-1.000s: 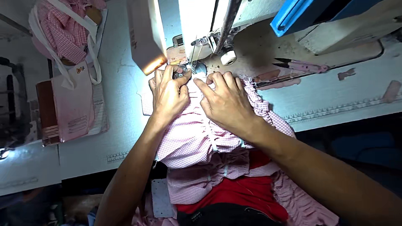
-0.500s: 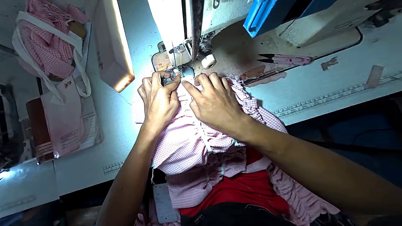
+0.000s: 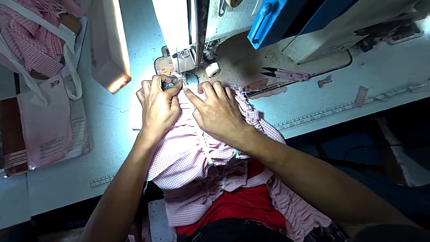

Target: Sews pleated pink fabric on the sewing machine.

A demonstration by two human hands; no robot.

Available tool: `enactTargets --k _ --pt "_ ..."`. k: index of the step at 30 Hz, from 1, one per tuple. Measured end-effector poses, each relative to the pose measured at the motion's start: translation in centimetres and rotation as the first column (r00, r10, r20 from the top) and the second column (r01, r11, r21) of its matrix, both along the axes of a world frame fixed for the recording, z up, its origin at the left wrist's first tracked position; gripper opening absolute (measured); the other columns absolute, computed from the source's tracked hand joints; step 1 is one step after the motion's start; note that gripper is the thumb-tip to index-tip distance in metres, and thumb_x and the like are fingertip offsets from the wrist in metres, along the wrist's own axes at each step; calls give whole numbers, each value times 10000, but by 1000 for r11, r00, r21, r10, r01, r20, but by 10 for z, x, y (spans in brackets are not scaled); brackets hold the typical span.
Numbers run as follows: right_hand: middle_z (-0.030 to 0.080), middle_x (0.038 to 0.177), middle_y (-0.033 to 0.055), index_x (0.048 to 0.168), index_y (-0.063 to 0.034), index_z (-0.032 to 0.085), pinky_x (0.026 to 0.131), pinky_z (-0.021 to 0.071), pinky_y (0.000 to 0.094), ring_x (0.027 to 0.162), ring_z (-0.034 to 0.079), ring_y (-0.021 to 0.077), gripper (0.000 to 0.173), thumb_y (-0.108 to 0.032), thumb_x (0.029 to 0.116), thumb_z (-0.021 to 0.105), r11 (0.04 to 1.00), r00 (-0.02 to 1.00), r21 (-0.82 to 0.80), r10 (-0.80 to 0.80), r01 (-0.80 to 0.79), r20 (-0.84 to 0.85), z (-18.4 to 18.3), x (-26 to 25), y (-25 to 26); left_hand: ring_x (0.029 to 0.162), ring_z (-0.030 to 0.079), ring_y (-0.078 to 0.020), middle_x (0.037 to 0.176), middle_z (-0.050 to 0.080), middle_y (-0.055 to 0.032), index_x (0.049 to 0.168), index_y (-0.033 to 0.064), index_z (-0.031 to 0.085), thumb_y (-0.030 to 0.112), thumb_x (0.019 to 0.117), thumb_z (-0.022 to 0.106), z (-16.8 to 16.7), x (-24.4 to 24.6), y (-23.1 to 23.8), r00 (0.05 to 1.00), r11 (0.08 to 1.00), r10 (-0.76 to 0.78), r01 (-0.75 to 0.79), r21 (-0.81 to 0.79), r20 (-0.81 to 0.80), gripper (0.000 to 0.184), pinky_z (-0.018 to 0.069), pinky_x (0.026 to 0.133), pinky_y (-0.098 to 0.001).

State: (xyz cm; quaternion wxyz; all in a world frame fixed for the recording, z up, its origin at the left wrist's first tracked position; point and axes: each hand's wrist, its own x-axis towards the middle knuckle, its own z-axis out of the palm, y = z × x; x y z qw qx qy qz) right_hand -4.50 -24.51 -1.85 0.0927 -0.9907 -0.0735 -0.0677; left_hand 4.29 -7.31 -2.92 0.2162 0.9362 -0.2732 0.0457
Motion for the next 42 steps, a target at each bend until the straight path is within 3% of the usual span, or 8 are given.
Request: enactTargets --k 5,8,11,15,20,26,32,42 --pt "560 1330 150 1495 -230 563 850 443 530 1150 530 360 514 -272 990 483 998 999 45 33 -33 -5 3 -7 -3 1239 525 -301 1344 625 -79 1275 202 731 199 997 494 10 -14 3 986 996 -61 71 -59 155 365 345 1019 -540" --pt "605 1310 135 1367 -139 665 868 461 517 1128 560 348 434 -245 969 526 988 997 148 26 -37 77 -3 -9 -6 1304 586 -276 1355 675 -82 1256 84 728 216 1024 538 15 -44 5 959 969 -222 237 -67 175 327 426 1095 -515" --pt "611 1339 152 1346 -66 652 951 485 483 1187 570 352 403 -147 972 528 971 997 236 14 -32 77 1 -11 -8 1378 542 -208 1409 657 13 1326 179 709 373 1052 519 2 -53 13 970 971 -231 235 -37 80 386 359 1166 -504" --pt "629 1338 141 1314 -61 680 975 479 435 1171 582 331 382 -134 1006 466 973 995 228 2 -23 95 -1 -2 -8 1466 446 -296 1458 621 8 1274 225 724 420 1030 521 2 -52 12 934 962 -274 265 68 229 373 266 1204 -596" --pt "584 1404 153 1377 -50 628 965 482 472 1216 556 356 406 -128 1008 479 977 998 206 36 -45 48 6 -7 -10 1341 596 -253 1321 712 -45 1214 129 757 289 1043 529 2 -59 9 925 949 -310 316 4 218 327 372 1204 -475" --pt "587 1402 158 1397 -50 619 998 467 468 1241 548 357 429 -153 1002 486 976 998 213 31 -41 51 4 -1 -9 1317 616 -246 1302 718 -71 1177 93 771 231 1028 555 3 -75 10 934 947 -308 320 -35 182 296 412 1182 -490" --pt "611 1366 141 1397 -89 631 1014 458 440 1225 560 338 459 -223 993 459 980 999 201 0 -10 52 -3 9 -9 1337 600 -248 1312 717 -35 1186 138 777 245 1033 554 3 -76 11 952 959 -271 280 -47 145 290 358 1188 -583" --pt "581 1403 143 1433 -96 605 1042 441 437 1260 532 344 481 -215 994 448 984 1000 179 0 -5 27 -2 18 -11 1339 595 -251 1280 732 -23 1165 146 787 274 1036 560 1 -73 12 943 955 -283 294 -39 174 290 354 1204 -533"
